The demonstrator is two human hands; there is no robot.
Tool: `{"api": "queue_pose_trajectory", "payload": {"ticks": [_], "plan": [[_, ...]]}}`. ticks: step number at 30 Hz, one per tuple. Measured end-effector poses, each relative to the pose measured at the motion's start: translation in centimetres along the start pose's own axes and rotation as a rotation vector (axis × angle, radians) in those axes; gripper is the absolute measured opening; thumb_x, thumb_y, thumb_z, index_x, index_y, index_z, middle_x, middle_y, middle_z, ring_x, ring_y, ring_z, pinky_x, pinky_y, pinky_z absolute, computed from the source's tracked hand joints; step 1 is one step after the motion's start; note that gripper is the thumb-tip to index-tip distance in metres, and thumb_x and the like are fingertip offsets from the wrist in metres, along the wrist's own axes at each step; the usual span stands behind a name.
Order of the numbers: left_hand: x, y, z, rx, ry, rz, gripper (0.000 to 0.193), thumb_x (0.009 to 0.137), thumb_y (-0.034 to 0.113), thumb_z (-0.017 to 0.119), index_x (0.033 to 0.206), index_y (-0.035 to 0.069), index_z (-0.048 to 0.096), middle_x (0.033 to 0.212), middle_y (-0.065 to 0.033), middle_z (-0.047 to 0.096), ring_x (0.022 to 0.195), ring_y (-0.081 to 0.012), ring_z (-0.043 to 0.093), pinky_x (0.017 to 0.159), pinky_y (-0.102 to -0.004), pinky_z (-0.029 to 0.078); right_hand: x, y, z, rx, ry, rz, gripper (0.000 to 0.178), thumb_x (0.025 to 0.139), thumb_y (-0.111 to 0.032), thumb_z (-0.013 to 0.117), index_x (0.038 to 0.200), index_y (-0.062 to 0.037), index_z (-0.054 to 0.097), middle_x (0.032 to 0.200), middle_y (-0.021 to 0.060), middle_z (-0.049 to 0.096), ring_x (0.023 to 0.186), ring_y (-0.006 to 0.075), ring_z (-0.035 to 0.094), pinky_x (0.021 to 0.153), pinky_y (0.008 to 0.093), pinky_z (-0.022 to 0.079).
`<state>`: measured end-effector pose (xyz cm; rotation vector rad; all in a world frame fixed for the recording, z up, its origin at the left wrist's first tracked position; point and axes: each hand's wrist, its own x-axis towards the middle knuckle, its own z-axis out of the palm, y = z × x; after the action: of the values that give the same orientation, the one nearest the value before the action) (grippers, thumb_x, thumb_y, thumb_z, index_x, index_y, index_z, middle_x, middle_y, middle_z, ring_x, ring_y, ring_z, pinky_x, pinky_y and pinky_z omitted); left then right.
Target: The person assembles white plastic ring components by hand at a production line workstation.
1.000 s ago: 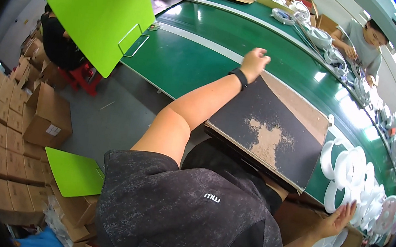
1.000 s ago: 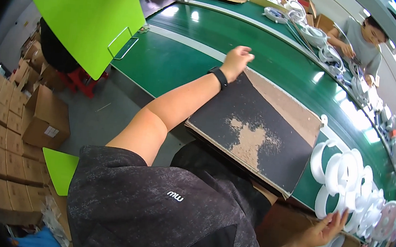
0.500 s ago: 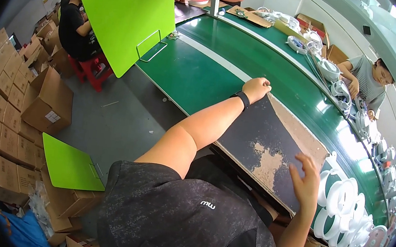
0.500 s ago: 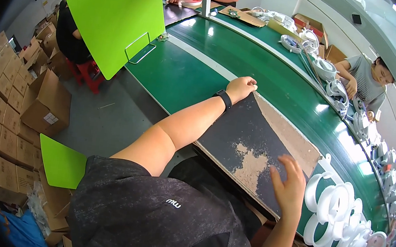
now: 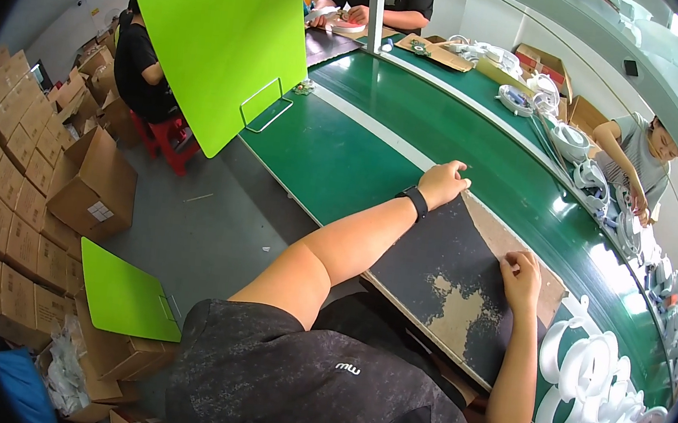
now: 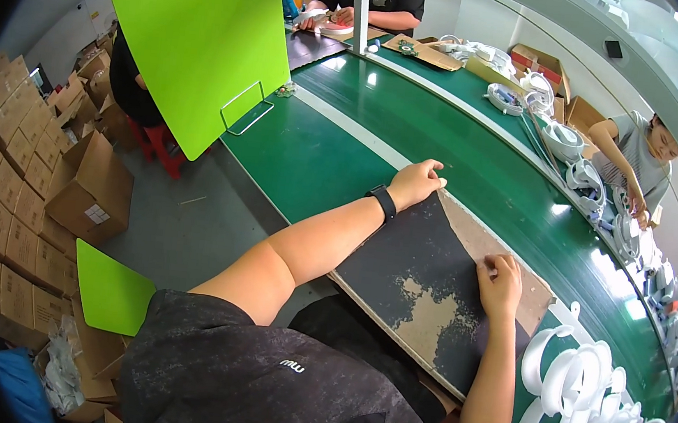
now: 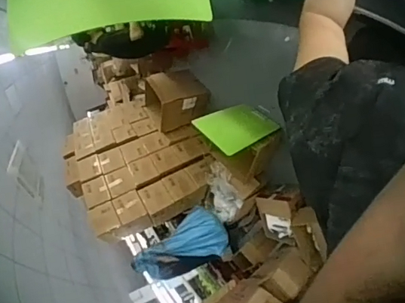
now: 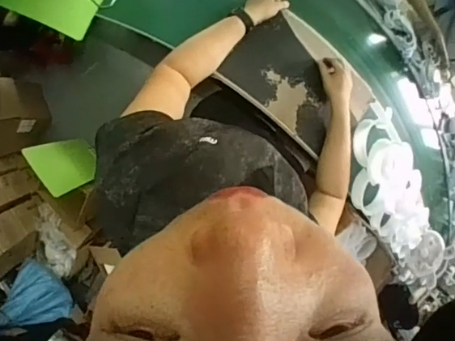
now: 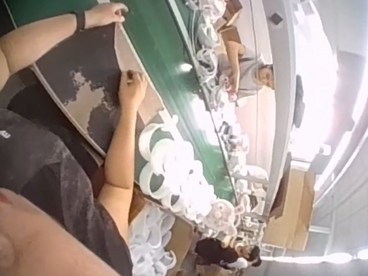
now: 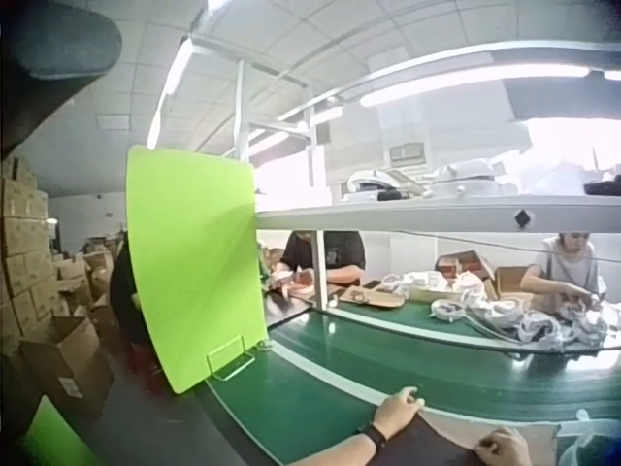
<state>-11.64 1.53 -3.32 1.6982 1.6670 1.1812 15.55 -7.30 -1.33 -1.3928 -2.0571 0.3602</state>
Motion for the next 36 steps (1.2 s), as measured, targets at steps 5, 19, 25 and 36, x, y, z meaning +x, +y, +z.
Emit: {"api": "queue_pose_trajectory", "payload": {"ticks": [5, 19, 25, 36], "plan": [[-0.1, 0.0, 0.1, 0.035, -0.008, -0.007, 0.046, 0.08, 0.029, 0.062, 0.118, 0.003, 0.055, 0.09, -0.0083, 0.065, 0.083, -0.0225, 0.062, 0.074, -0.0336, 0.048, -0.1, -0.9, -0.8, 0.042, -0.09, 0.081, 0.023, 0.077, -0.019, 0.064, 0.092, -0.002, 0.065, 0.094, 0.0079, 0.061, 0.085, 0.0243, 0.058, 0.076, 0.0334, 0.047], [-0.1, 0.3, 0.3, 0.111, 0.022, 0.051, 0.046, 0.08, 0.031, 0.062, 0.117, 0.004, 0.056, 0.093, -0.0085, 0.065, 0.086, -0.0237, 0.061, 0.076, -0.0345, 0.048, -0.4, -1.2, -1.4, 0.016, -0.116, -0.007, 0.025, 0.077, -0.019, 0.065, 0.094, -0.0008, 0.065, 0.101, 0.0086, 0.061, 0.088, 0.0255, 0.057, 0.078, 0.0343, 0.047], [0.1, 0.1, 0.3, 0.086, 0.012, 0.024, 0.046, 0.079, 0.033, 0.062, 0.116, 0.006, 0.057, 0.095, -0.0092, 0.065, 0.09, -0.0257, 0.06, 0.078, -0.0364, 0.048, -0.2, -0.7, -1.1, 0.014, -0.113, -0.033, 0.026, 0.077, -0.02, 0.064, 0.094, -0.0008, 0.065, 0.103, 0.0086, 0.06, 0.09, 0.0256, 0.057, 0.079, 0.0346, 0.047], [-0.1, 0.0, 0.3, 0.116, 0.009, 0.039, 0.046, 0.081, 0.032, 0.062, 0.117, 0.004, 0.056, 0.092, -0.008, 0.065, 0.087, -0.0235, 0.061, 0.076, -0.0342, 0.048, -0.3, -0.7, -1.1, -0.014, -0.112, -0.046, 0.027, 0.078, -0.022, 0.064, 0.095, -0.0015, 0.065, 0.104, 0.0083, 0.06, 0.091, 0.0257, 0.056, 0.078, 0.0342, 0.047]]}}
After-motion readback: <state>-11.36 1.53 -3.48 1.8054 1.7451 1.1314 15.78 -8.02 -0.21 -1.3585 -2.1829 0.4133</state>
